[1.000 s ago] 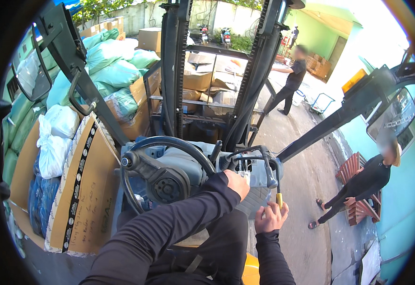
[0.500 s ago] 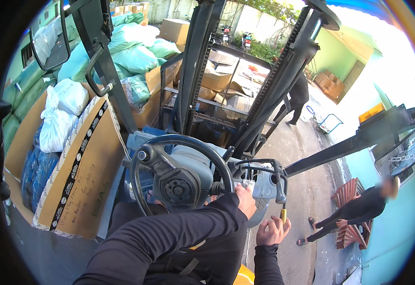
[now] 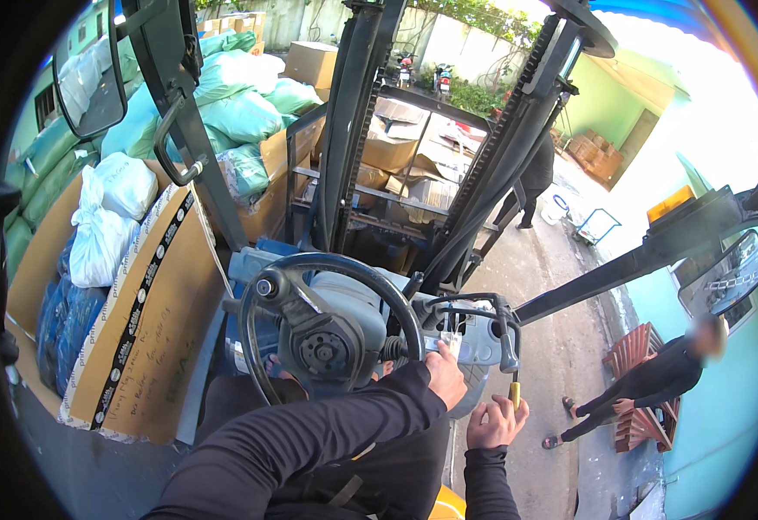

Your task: The person operates a forklift in a warehouse, maneuvering the vehicle to pick up and move a pallet of cardboard boxes. The operator uses the steering wheel and hydraulic levers to lift the load and drive it to a new location.

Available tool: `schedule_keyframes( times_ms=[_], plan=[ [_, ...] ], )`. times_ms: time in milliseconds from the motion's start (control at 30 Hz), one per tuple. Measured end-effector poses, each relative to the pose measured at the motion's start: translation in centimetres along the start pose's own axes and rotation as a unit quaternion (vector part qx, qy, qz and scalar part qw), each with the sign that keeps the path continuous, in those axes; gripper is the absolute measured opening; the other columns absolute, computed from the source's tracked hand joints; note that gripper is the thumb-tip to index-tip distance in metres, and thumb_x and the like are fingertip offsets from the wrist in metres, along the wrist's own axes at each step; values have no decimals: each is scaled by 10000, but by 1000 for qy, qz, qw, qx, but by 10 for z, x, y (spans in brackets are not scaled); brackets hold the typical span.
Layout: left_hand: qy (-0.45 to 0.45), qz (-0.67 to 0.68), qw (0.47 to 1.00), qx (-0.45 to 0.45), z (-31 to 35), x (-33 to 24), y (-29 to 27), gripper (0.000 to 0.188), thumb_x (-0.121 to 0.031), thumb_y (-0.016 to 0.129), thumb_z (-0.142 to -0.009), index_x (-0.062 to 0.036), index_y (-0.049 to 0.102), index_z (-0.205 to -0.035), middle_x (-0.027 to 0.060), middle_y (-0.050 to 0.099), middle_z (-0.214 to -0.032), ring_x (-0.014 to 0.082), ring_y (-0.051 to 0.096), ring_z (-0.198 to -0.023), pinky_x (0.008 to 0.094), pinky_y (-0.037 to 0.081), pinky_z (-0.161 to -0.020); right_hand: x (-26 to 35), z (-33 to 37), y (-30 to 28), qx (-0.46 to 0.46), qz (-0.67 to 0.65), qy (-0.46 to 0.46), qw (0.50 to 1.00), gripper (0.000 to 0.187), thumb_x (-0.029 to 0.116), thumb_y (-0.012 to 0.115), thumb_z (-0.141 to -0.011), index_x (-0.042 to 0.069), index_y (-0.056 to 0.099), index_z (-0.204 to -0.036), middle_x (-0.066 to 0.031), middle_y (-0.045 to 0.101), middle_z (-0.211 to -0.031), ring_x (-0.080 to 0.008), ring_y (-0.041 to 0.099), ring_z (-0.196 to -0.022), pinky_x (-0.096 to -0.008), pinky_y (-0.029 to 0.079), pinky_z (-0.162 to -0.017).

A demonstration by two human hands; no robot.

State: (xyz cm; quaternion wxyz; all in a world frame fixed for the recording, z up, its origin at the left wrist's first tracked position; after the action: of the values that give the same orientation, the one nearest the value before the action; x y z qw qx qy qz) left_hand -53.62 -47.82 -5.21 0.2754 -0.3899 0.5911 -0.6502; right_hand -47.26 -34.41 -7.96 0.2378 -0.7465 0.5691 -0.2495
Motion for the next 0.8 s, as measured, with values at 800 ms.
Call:
schedule_keyframes(
  times_ms=[800],
  plan=[
    [1,24,1000,-8,-1,5,7,311,-241,621,-906,-83,808,-1097,374,608,-1326,622,481,-1303,531,495,-608,-4,-3,15,4,-2,1,1000,68,79,713,-739,40,659,-729,-103,693,-997,-439,529,-1164,-550,394,-1060]
  ],
)
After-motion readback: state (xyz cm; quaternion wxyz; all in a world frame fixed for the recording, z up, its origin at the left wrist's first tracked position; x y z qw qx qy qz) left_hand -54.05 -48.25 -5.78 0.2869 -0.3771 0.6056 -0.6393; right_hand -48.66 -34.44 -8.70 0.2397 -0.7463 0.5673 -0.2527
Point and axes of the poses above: each hand's wrist, its own z-axis away from the middle knuckle, its own y-axis out of the palm, x = y × z, the point moved 6 cm from there along -z, towards the middle knuckle
